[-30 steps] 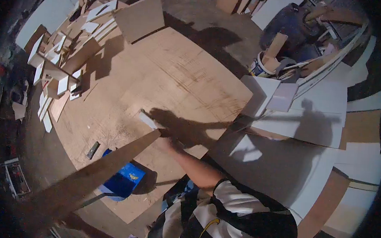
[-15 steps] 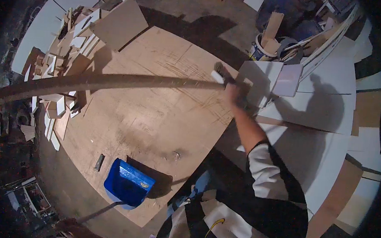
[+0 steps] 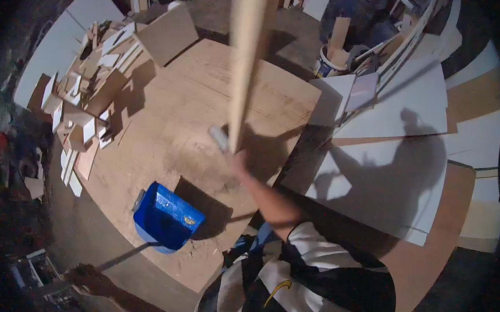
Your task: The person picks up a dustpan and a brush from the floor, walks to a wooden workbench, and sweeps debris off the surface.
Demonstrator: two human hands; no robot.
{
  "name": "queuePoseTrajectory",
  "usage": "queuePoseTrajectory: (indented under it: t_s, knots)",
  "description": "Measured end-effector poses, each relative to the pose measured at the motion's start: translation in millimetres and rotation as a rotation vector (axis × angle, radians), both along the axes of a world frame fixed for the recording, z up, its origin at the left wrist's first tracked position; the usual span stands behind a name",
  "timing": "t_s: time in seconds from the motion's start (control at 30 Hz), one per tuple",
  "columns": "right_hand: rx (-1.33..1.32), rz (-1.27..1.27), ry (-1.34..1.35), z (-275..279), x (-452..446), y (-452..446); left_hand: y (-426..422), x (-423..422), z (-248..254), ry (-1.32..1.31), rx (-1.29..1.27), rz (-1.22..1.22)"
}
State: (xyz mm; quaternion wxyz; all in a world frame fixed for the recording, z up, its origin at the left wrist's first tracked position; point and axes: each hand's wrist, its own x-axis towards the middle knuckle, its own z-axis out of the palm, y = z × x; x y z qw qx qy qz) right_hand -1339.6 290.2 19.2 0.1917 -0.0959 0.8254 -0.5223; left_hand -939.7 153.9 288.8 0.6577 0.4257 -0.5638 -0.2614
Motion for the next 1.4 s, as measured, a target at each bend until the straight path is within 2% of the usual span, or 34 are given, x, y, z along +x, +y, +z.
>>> queuePoseTrajectory:
  t_s: [0.23,0.33,0.37,0.43,0.53,0.63,0.67,0.73,0.77,0.83,0.93,0.97,1.03,1.1,1.13,1.17,1.2,1.23,1.27,1.3,1.4]
  knots:
    - [0.088,-0.357,0.323,39,-118,81,4,85,12,0.15,-0.001,-0.075]
    - [0.26,-0.441,0.223,3,-141,96,3,113,16,0.102,-0.003,-0.035]
    - [0.326,-0.385,0.223,-16,-137,104,4,118,16,0.057,-0.02,0.015]
    - [0.451,-0.294,0.213,-51,-107,110,3,110,20,-0.036,-0.054,0.08]
    - [0.516,-0.143,0.17,-70,-11,75,9,98,15,0.053,-0.084,0.096]
    - [0.418,0.006,0.097,-60,86,28,3,129,-1,-0.046,-0.016,0.12]
    - [0.361,0.044,0.064,-55,112,13,7,124,-1,0.022,-0.003,0.102]
    - [0.235,0.109,0.003,-41,146,-8,7,127,-4,0.094,0.009,0.089]
    - [0.182,0.116,-0.013,-34,151,-14,4,134,-7,0.0,-0.032,0.118]
    - [0.104,0.085,-0.003,-20,139,-16,2,143,-9,-0.097,-0.074,0.167]
    - [0.097,-0.035,0.097,0,76,1,-9,162,-21,-0.034,-0.099,0.138]
    - [0.113,-0.088,0.135,4,48,10,-29,198,-44,-0.237,-0.304,0.256]
    - [0.223,-0.17,0.151,20,9,31,-24,210,-44,-0.453,-0.506,0.409]
    - [0.349,-0.195,0.16,15,-15,50,5,145,9,0.11,-0.021,0.174]
    - [0.368,-0.159,0.389,-26,-28,63,9,125,23,0.103,-0.024,0.163]
    - [0.382,-0.125,0.627,-79,-46,72,11,108,34,0.222,0.024,0.287]
    - [0.516,-0.098,0.475,-106,-32,66,12,103,39,0.342,0.079,0.418]
    - [0.65,-0.066,0.316,-129,-3,62,9,124,33,0.338,0.083,0.417]
    - [0.685,-0.032,0.212,-128,21,53,15,126,13,0.216,0.072,0.315]
    - [0.645,-0.001,0.177,-115,60,35,16,148,-2,0.098,0.073,0.212]
    - [0.502,0.083,0.072,-73,148,-13,11,137,5,0.072,0.055,0.2]
